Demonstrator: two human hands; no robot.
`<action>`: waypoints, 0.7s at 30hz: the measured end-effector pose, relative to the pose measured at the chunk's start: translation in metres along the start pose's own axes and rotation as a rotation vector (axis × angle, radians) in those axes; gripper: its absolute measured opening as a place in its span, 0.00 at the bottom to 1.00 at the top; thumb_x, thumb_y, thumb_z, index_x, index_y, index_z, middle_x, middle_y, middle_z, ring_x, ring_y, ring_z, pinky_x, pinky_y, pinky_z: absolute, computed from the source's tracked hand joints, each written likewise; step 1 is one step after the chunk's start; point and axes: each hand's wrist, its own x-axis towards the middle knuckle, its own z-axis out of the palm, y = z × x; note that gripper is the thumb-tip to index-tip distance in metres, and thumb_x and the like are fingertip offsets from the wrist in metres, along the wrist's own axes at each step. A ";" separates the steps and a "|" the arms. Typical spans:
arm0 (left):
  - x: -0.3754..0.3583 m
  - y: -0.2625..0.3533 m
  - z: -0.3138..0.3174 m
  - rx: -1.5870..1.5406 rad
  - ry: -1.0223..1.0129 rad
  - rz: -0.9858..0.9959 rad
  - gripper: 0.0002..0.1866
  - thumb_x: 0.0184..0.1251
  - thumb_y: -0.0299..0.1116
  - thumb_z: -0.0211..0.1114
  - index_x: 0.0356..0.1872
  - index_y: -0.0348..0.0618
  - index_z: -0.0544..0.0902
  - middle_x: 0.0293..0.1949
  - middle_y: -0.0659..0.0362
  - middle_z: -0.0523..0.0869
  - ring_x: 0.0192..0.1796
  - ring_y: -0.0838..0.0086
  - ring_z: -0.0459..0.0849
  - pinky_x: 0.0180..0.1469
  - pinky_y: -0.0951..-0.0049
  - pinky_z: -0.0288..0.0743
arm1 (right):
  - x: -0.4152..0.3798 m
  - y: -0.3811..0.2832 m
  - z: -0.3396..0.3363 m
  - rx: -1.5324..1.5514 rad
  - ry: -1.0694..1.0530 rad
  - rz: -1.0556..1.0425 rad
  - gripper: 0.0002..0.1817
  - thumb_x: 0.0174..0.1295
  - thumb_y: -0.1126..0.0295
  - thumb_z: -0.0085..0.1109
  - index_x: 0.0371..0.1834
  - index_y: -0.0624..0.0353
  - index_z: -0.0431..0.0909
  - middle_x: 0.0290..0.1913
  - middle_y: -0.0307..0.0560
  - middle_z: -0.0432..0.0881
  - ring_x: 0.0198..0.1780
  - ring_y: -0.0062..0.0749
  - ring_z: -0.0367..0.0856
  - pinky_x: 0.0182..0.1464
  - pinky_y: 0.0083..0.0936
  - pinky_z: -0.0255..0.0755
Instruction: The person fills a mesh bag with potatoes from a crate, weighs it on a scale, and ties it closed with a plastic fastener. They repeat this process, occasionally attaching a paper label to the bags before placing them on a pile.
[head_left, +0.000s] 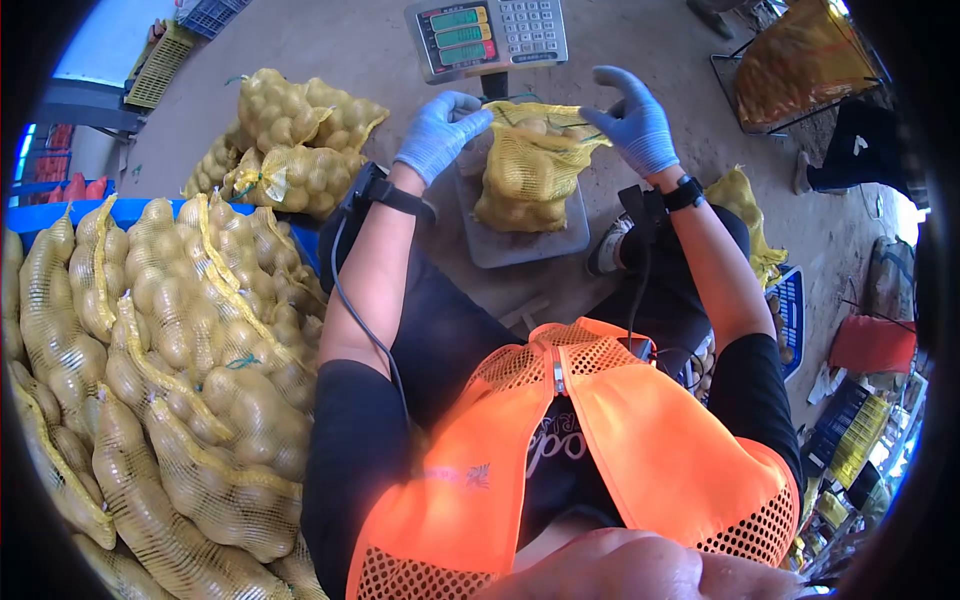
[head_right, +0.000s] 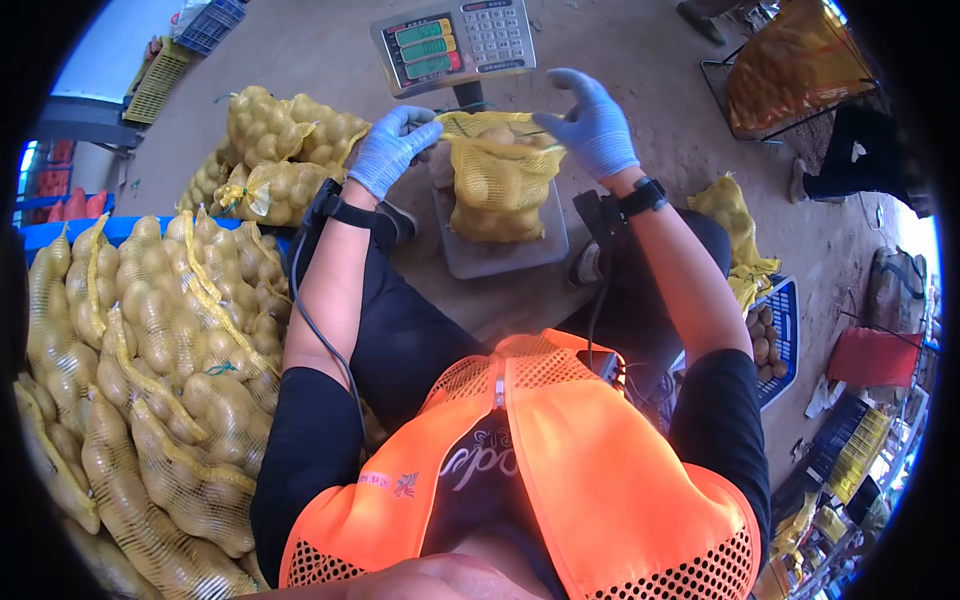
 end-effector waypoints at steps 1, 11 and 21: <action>0.001 0.000 0.000 0.011 0.026 -0.010 0.15 0.58 0.38 0.67 0.38 0.38 0.78 0.27 0.61 0.81 0.28 0.81 0.78 0.30 0.80 0.75 | 0.002 0.005 -0.005 0.005 0.002 -0.002 0.26 0.47 0.65 0.69 0.52 0.52 0.73 0.46 0.42 0.78 0.26 0.22 0.73 0.34 0.21 0.73; 0.014 -0.006 -0.015 -0.020 0.237 -0.104 0.20 0.62 0.51 0.59 0.40 0.45 0.77 0.26 0.59 0.82 0.22 0.80 0.79 0.23 0.83 0.70 | -0.002 0.081 -0.035 0.194 0.571 0.542 0.38 0.46 0.52 0.71 0.55 0.65 0.66 0.43 0.50 0.77 0.35 0.25 0.75 0.36 0.18 0.71; 0.045 -0.001 0.003 -0.024 0.398 -0.049 0.25 0.55 0.52 0.66 0.41 0.39 0.77 0.27 0.61 0.79 0.26 0.79 0.76 0.29 0.79 0.71 | -0.010 0.074 -0.002 0.356 0.157 1.006 0.33 0.50 0.42 0.62 0.48 0.59 0.73 0.37 0.43 0.75 0.35 0.26 0.75 0.33 0.23 0.72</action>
